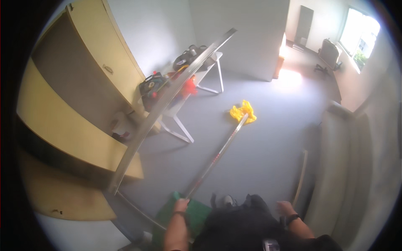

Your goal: The person uses a hammer to strike a metal track on a balcony, removes the long metal piece by hand, and carries it inside a workshop where they place it on a green protective sheet. They then use a power drill to remove fasteners from another metal frame section on a table.

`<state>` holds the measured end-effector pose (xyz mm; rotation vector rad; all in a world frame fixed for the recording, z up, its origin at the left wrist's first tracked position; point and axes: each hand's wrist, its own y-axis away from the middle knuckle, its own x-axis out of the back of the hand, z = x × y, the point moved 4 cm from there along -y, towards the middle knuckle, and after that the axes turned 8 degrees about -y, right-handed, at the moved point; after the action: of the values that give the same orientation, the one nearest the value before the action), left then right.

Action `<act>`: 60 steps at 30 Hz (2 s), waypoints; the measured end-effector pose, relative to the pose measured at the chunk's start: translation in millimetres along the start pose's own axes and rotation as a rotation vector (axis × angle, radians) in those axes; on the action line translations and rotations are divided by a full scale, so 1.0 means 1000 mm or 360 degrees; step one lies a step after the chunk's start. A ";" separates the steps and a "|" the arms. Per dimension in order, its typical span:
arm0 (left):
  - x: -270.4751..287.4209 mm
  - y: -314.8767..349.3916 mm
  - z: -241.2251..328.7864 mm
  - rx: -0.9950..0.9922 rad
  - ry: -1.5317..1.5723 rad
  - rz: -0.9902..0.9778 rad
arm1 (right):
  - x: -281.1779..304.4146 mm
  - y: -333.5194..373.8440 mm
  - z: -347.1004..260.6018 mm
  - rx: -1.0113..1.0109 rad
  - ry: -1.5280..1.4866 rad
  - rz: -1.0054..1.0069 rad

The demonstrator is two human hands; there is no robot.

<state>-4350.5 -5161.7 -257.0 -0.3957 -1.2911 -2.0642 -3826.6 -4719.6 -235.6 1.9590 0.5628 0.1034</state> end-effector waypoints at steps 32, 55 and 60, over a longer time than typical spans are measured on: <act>0.298 -0.326 0.271 -0.0285 0.1195 0.1092 | -1.054 -0.220 -0.566 0.2112 0.2458 -0.1391; 0.325 -0.291 0.304 0.0699 0.1584 0.1185 | -1.254 -0.349 -0.508 0.2669 0.3217 -0.1967; 0.393 -0.322 0.335 0.0586 0.1144 0.1517 | -1.262 -0.289 -0.571 0.2065 0.3051 -0.2006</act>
<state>-4885.1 -4918.8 -97.0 -0.0437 -0.7637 -0.9789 -5223.9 -4685.7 -11.3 1.3682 3.5921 1.0119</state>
